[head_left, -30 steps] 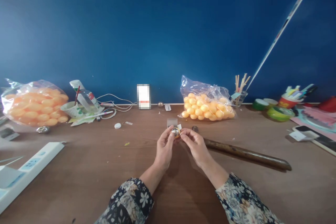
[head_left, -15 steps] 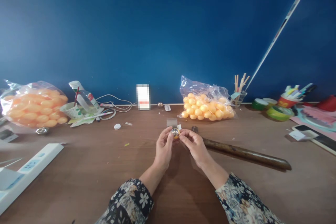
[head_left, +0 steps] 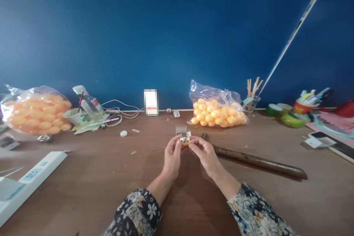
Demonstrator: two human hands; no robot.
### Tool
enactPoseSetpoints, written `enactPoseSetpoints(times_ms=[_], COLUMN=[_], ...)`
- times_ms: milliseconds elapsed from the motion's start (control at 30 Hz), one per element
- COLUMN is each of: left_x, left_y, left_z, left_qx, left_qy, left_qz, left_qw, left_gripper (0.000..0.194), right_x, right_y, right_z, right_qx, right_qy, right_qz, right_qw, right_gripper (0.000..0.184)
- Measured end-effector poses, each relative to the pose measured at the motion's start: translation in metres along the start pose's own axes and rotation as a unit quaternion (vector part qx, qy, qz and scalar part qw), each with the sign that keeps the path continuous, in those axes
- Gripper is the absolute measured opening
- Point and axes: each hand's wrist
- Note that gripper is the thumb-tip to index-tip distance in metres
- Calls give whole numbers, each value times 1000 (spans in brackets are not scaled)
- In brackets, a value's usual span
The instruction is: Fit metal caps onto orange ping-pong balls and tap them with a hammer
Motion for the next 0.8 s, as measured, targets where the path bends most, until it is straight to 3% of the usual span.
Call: enactPoseSetpoints(times_ms=[800], left_x=[1], left_y=[3], left_z=[-5], left_qx=[36], left_qy=[-10], left_qz=[3], left_qw=[999], left_gripper=[41], right_x=[0], right_y=[0], right_z=[2], right_qx=[36], right_qy=[-12], right_qz=[-8], right_qw=[999], right_gripper=[21])
Point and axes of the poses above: each hand's wrist, its own x-axis towards the middle knuckle, its own y-axis out of the back of the hand, z = x × y, and after that the axes turned 10 degrees about x, right-handed
